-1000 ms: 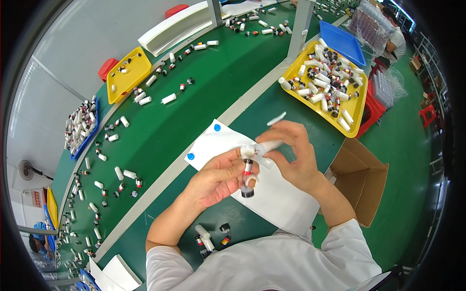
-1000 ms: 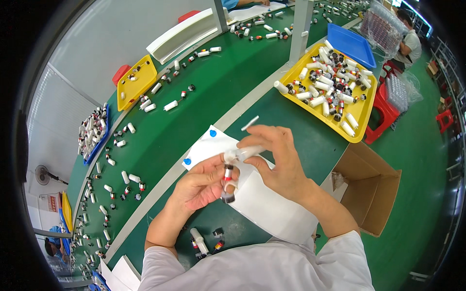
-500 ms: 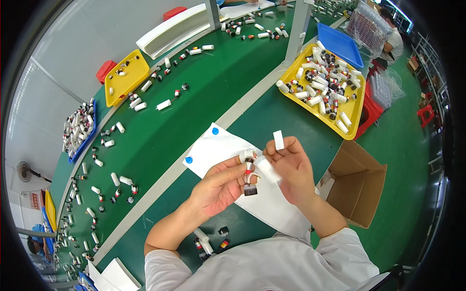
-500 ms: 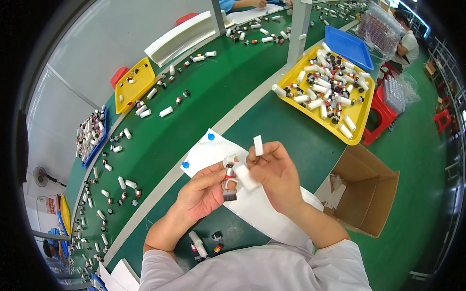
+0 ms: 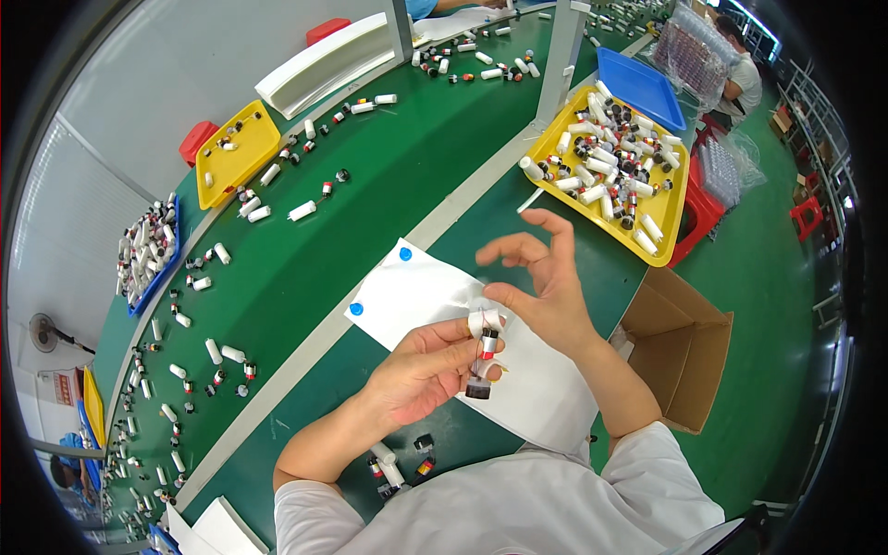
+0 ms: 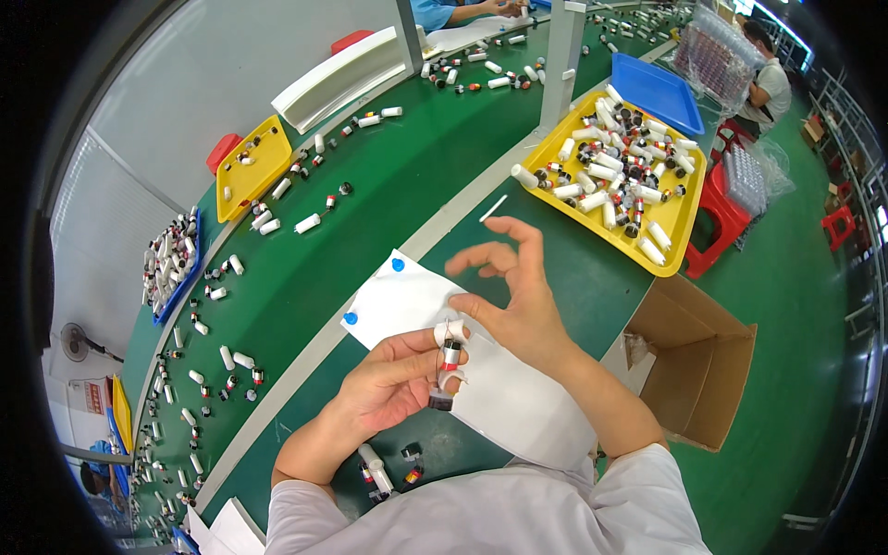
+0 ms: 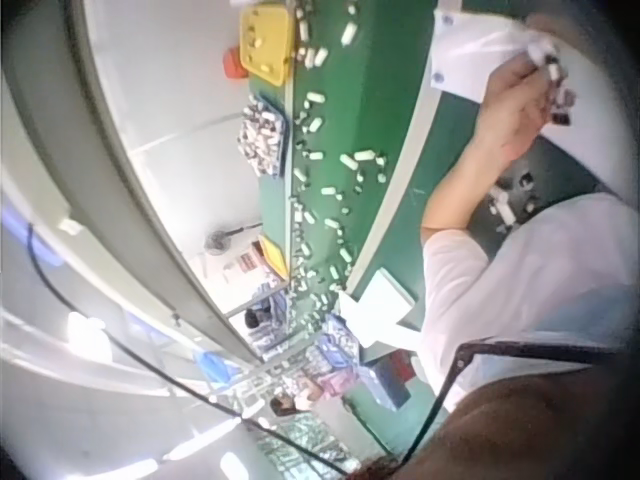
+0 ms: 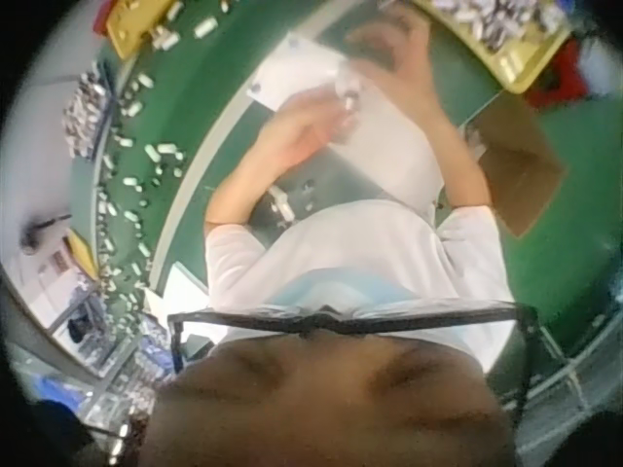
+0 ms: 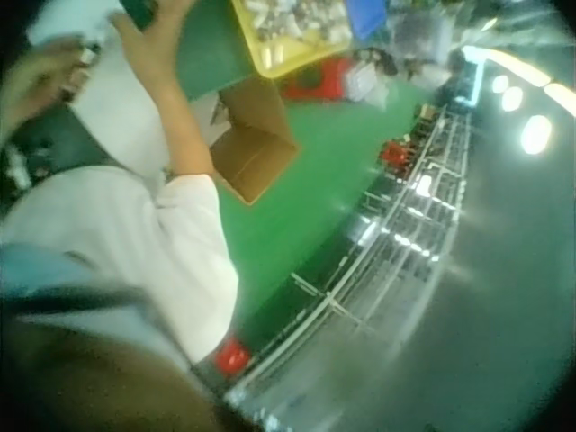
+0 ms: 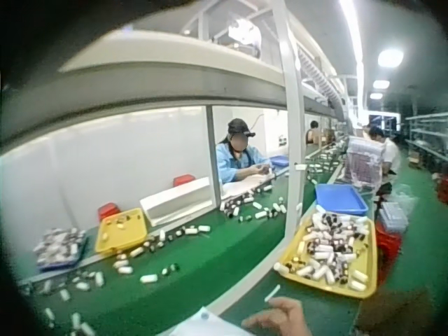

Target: Assembling small electrical or plastic components by hand at a factory workbench.

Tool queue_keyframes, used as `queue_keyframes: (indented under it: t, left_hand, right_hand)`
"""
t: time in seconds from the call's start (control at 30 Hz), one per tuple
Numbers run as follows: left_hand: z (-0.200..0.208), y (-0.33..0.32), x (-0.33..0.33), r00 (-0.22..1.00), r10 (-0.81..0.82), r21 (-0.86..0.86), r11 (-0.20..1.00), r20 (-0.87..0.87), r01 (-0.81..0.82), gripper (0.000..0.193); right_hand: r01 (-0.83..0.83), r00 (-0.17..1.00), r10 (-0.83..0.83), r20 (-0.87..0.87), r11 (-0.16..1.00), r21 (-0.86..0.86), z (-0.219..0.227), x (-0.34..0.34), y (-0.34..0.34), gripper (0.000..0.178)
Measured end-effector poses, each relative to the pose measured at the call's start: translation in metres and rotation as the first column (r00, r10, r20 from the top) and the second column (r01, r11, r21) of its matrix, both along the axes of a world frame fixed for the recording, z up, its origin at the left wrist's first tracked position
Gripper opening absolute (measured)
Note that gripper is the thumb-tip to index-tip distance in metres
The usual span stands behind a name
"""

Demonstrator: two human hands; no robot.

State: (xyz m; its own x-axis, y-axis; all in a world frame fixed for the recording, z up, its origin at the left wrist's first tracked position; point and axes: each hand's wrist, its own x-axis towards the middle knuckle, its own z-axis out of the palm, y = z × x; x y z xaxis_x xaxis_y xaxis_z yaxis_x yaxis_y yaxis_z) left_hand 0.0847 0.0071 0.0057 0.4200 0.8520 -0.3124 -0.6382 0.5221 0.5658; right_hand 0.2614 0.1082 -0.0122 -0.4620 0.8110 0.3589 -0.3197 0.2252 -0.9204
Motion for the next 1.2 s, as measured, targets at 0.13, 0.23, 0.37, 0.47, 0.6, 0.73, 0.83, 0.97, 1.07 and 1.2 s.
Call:
queue_keyframes:
  t: [0.13,0.23,0.37,0.47,0.6,0.73,0.83,0.97,1.07,1.2]
  left_hand:
    - [0.001,0.000,-0.004,0.968,0.206,0.126,0.974,-0.142,-0.188,0.033]
    - [-0.004,0.004,-0.009,0.954,0.236,0.168,0.964,-0.187,-0.206,0.034]
    - [-0.004,0.005,-0.005,0.932,0.250,0.258,0.949,-0.263,-0.181,0.035]
    - [-0.005,0.005,-0.005,0.918,0.236,0.286,0.947,-0.320,-0.145,0.037]
    - [-0.011,0.005,-0.001,0.880,0.292,0.385,0.913,-0.376,-0.138,0.035]
    - [-0.015,0.004,-0.005,0.627,0.510,0.665,0.746,-0.588,0.016,0.023]
    - [-0.018,0.001,-0.007,0.617,0.552,0.716,0.698,-0.561,0.025,0.016]
    - [-0.028,-0.001,0.001,0.679,0.458,0.664,0.745,-0.573,0.058,0.009]
    - [-0.037,0.030,0.015,0.584,0.444,0.625,0.768,-0.680,0.143,0.015]
    - [-0.063,0.095,-0.034,0.010,0.709,0.708,0.704,-0.705,0.057,0.038]
  right_hand:
    - [0.355,0.920,-0.387,0.060,0.889,0.288,-0.006,-0.001,-0.013,0.024]
    - [-0.223,0.918,0.028,-0.395,0.861,-0.456,0.001,0.000,-0.037,0.010]
    - [-0.436,0.883,0.256,-0.394,0.759,-0.483,-0.008,-0.004,-0.037,0.014]
    - [-0.388,0.921,0.305,-0.242,0.769,-0.509,-0.022,-0.003,-0.031,0.016]
    - [-0.320,0.945,0.321,-0.060,0.871,-0.373,-0.024,-0.002,-0.018,0.017]
    - [-0.285,0.948,0.312,0.056,0.916,-0.282,-0.020,-0.007,-0.011,0.016]
    - [-0.268,0.948,0.282,0.147,0.957,-0.110,-0.027,-0.006,-0.007,0.015]
    - [-0.226,0.938,0.281,0.202,0.940,-0.256,-0.031,0.006,-0.021,0.017]
    - [0.074,0.809,-0.004,0.588,0.993,-0.094,-0.063,0.040,0.006,0.020]
    - [-0.077,0.691,-0.295,0.660,0.878,0.473,-0.071,0.068,0.044,0.024]
